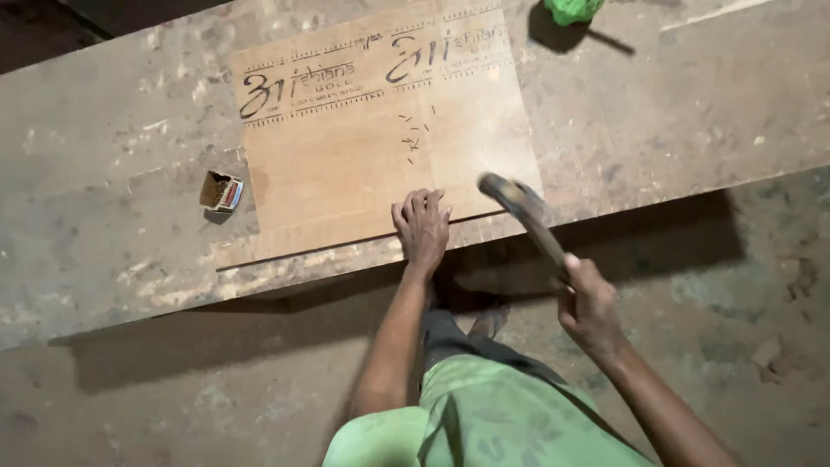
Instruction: The person applies adhesive to a wooden strip using a small spatula, positions it onto a larger board, and secures it by hammering in nails. The person then uses a handsaw to trim the excess length from the strip.
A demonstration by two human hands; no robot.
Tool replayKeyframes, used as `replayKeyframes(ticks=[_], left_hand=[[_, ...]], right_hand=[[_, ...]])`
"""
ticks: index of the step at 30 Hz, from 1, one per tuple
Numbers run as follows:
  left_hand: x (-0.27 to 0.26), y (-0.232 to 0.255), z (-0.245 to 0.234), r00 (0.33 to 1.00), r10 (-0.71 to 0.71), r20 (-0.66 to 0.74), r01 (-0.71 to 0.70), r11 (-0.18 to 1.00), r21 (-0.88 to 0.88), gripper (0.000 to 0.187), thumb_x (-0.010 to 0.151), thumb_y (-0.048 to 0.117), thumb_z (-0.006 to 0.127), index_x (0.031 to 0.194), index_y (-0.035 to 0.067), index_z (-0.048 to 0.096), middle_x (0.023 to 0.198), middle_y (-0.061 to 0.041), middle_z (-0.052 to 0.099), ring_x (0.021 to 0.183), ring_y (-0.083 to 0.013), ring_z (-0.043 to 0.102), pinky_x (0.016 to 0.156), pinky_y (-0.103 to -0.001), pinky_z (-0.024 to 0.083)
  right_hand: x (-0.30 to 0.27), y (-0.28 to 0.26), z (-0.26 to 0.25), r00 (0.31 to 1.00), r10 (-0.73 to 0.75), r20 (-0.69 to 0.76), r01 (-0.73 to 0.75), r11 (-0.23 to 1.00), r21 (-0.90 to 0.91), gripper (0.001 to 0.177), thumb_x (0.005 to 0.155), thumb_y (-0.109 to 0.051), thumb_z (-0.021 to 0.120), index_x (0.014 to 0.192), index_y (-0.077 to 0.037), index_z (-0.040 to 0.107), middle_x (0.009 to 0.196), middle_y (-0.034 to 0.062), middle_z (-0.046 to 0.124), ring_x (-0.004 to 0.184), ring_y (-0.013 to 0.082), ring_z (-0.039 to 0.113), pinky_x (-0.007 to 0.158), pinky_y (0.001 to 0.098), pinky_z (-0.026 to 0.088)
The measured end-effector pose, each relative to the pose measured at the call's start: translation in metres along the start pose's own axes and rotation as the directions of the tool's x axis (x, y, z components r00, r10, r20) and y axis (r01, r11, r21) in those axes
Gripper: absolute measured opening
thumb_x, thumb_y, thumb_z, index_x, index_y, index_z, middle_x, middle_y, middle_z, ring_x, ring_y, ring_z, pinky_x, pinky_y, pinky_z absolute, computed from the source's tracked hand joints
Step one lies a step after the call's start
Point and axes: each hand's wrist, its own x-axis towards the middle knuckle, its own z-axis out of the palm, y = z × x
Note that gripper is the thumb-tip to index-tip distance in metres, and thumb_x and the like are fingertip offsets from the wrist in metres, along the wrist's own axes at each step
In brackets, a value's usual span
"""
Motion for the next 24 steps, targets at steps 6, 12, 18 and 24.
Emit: replayKeyframes(ticks=[6, 12, 18, 24], left_hand=[[-0.004, -0.001, -0.005, 1.000, -0.013, 0.025, 0.012, 1.000, 0.013, 0.045, 0.091, 0.034, 0.072, 0.133, 0.021, 0.060, 0.132, -0.005, 0.053, 0.136, -0.0256, 0.043, 0.119, -0.059, 0.023], [0.004, 0.001, -0.003, 1.000, 0.007, -0.027, -0.007, 1.000, 0.002, 0.045, 0.090, 0.036, 0.072, 0.131, 0.021, 0.060, 0.132, -0.005, 0.053, 0.135, -0.0256, 0.043, 0.117, -0.058, 0.024], [-0.003, -0.001, -0.004, 1.000, -0.016, 0.006, 0.017, 1.000, -0.006, 0.045, 0.090, 0.035, 0.073, 0.130, 0.020, 0.061, 0.133, -0.004, 0.053, 0.136, -0.0257, 0.044, 0.119, -0.057, 0.023], [0.012, -0.015, -0.009, 0.998, -0.044, 0.053, 0.054, 0.978, -0.203, 0.035, 0.092, 0.023, 0.069, 0.126, 0.017, 0.065, 0.129, -0.007, 0.061, 0.129, -0.0271, 0.049, 0.116, -0.054, 0.026]], right_hand=[[-0.016, -0.006, 0.025, 0.855, 0.392, 0.340, -0.245, 0.883, -0.401, 0.081, 0.081, 0.003, 0.066, 0.156, -0.020, 0.044, 0.092, 0.0191, 0.061, 0.071, 0.0414, 0.063, 0.059, 0.0517, 0.050], [-0.016, -0.009, 0.022, 0.976, 0.185, 0.115, -0.165, 0.972, -0.166, 0.066, 0.096, -0.014, 0.060, 0.157, -0.024, 0.038, 0.094, 0.0152, 0.059, 0.072, 0.0384, 0.063, 0.059, 0.0503, 0.050], [-0.017, -0.008, 0.037, 0.772, 0.522, 0.363, -0.247, 0.772, -0.585, 0.078, 0.088, -0.008, 0.065, 0.158, -0.031, 0.038, 0.094, 0.0163, 0.061, 0.065, 0.0387, 0.064, 0.054, 0.0516, 0.050], [-0.016, -0.002, 0.038, 0.825, 0.522, 0.218, -0.417, 0.821, -0.389, 0.083, 0.083, -0.004, 0.060, 0.157, -0.033, 0.038, 0.098, 0.0146, 0.066, 0.075, 0.0384, 0.067, 0.065, 0.0513, 0.053]])
